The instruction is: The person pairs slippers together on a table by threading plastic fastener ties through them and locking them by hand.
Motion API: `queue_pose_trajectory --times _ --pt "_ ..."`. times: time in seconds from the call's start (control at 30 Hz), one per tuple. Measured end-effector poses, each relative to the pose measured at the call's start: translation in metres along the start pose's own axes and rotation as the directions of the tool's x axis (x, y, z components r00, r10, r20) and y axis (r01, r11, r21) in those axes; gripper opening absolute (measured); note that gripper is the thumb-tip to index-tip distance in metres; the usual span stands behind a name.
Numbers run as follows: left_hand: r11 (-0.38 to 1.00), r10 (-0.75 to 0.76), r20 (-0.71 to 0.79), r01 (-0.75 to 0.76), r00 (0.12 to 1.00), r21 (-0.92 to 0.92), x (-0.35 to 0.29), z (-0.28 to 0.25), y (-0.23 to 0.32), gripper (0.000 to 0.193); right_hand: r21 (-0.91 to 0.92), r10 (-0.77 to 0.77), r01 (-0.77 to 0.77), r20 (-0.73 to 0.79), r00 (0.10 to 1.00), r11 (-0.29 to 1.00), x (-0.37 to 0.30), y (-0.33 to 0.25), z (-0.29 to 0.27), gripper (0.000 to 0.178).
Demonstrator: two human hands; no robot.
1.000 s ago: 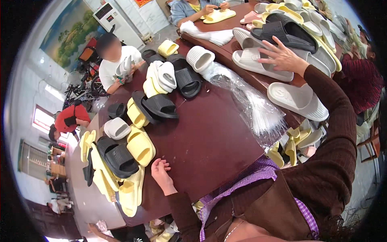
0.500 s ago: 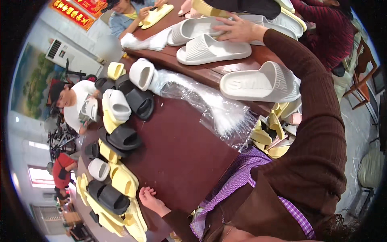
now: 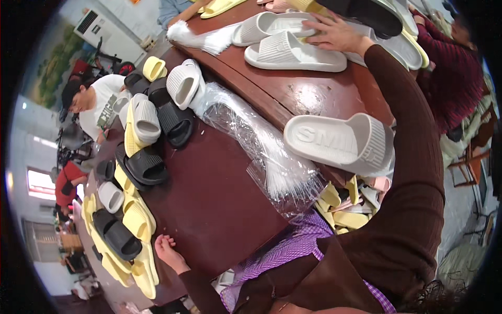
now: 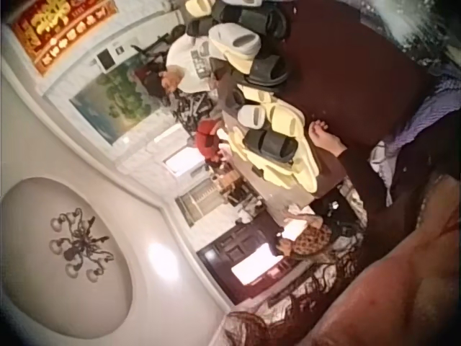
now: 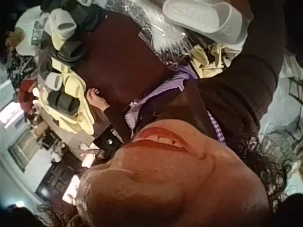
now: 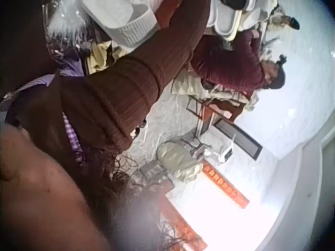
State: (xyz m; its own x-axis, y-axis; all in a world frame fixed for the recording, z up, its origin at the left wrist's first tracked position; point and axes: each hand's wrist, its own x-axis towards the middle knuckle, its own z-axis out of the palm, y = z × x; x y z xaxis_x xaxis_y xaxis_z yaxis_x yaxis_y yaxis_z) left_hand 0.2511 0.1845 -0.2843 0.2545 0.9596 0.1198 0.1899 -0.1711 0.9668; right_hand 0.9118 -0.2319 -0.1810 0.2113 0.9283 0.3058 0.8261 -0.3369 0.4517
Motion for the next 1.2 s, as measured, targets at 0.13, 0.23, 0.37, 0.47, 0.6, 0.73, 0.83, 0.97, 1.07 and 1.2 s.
queue_pose_trajectory --times 0.13,0.23,0.37,0.47,0.6,0.73,0.83,0.97,1.07,1.2 --pt "0.998 0.014 0.023 -0.016 1.000 0.056 -0.015 -0.004 0.010 0.017 -0.014 -0.017 0.017 -0.001 1.000 1.000 0.006 0.019 0.020 0.037" --pt "0.997 -0.031 0.016 0.030 0.999 0.064 -0.010 -0.001 0.010 0.021 0.005 0.045 -0.045 0.068 0.997 0.999 0.004 0.036 0.023 0.036" --pt "0.997 0.069 -0.018 -0.070 0.997 -0.033 -0.011 0.005 0.010 0.016 -0.120 -0.018 0.020 0.018 1.000 0.993 0.000 0.063 0.030 0.038" --pt "0.999 0.032 -0.081 -0.035 0.996 -0.037 -0.001 0.002 -0.001 0.015 -0.144 -0.082 0.081 -0.003 0.997 0.986 0.007 0.073 0.051 0.038" --pt "0.999 0.035 -0.041 -0.036 0.999 -0.029 -0.002 0.000 -0.008 0.015 -0.266 -0.034 0.070 0.136 0.990 0.961 0.016 0.067 0.064 0.040" --pt "0.995 0.049 -0.020 -0.051 0.999 -0.092 0.000 -0.001 -0.014 0.014 -0.298 0.073 -0.032 0.125 0.989 0.954 0.014 0.035 0.057 0.041" --pt "0.990 0.046 -0.013 -0.048 0.999 -0.130 -0.003 0.000 -0.012 0.014 -0.249 0.127 -0.089 0.140 0.982 0.964 0.016 0.015 0.035 0.040" --pt "0.967 0.021 -0.117 -0.050 0.993 -0.250 -0.019 -0.016 0.002 0.016 -0.100 0.105 -0.086 0.205 0.973 0.991 0.045 -0.028 -0.018 0.036" --pt "0.959 0.015 -0.434 -0.136 0.901 -0.250 -0.035 -0.056 0.000 0.025 0.031 0.009 -0.015 0.192 0.981 0.999 0.074 -0.070 -0.066 0.033" --pt "0.914 -0.189 -0.712 -0.145 0.676 -0.380 -0.043 -0.134 -0.019 0.040 0.167 -0.092 0.077 0.087 0.992 0.983 0.123 -0.117 -0.103 0.031"
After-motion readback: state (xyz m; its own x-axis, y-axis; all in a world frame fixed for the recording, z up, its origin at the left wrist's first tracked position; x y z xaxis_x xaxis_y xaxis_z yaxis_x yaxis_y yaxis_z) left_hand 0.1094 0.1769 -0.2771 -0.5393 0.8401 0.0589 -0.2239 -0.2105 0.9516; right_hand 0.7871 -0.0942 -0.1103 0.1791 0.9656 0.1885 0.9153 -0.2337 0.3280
